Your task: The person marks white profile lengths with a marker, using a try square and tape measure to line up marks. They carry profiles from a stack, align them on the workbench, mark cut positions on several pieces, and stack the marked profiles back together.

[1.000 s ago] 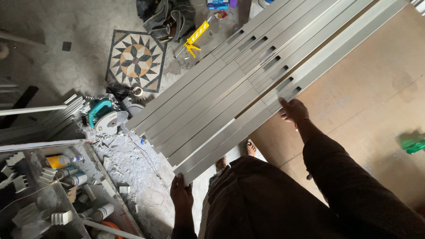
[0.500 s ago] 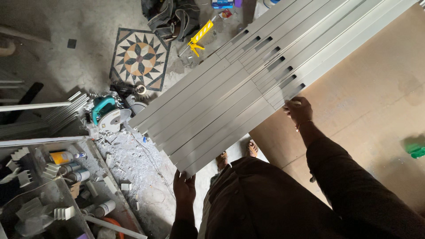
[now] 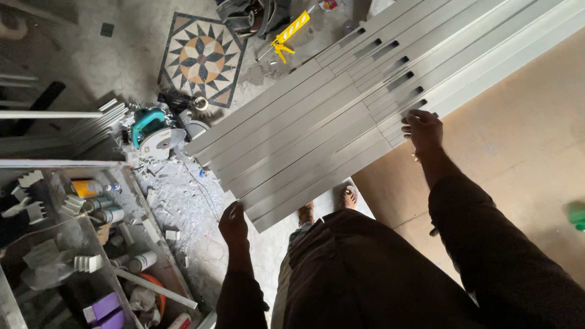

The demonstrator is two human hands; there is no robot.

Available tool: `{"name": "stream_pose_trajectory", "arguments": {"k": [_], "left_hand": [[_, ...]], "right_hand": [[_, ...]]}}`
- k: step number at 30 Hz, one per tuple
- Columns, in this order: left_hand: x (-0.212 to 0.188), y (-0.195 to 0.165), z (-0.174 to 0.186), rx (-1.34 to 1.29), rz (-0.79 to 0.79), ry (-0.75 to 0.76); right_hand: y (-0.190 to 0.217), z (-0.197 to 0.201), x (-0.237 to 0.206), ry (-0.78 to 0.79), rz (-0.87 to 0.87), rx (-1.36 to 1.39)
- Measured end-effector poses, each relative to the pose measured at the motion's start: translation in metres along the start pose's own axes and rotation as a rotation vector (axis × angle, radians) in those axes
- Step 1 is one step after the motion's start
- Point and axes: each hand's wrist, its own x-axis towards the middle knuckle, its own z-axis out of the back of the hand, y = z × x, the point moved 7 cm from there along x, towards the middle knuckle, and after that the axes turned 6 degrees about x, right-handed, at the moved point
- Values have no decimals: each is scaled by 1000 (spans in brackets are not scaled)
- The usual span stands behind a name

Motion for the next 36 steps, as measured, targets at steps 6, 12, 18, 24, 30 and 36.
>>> {"name": "stream_pose_trajectory", "arguments": {"k": [6, 12, 18, 24, 30, 36], "left_hand": [[17, 14, 5, -331, 159, 124], [28, 9, 14, -197, 119, 111], [32, 7, 5, -114, -15, 230], [28, 9, -9, -118, 61, 267], [19, 16, -3, -60, 192, 263], [0, 30, 11, -176, 408, 304]], "right_hand": [[-1, -24, 1, 139, 26, -116], [-8, -38, -10, 229, -10, 72], [-13, -39, 0, 315, 11, 147], [-8, -23, 6, 147, -35, 120], [-1, -23, -1, 103, -120, 134], [-6, -9, -3, -97, -286, 147]]}}
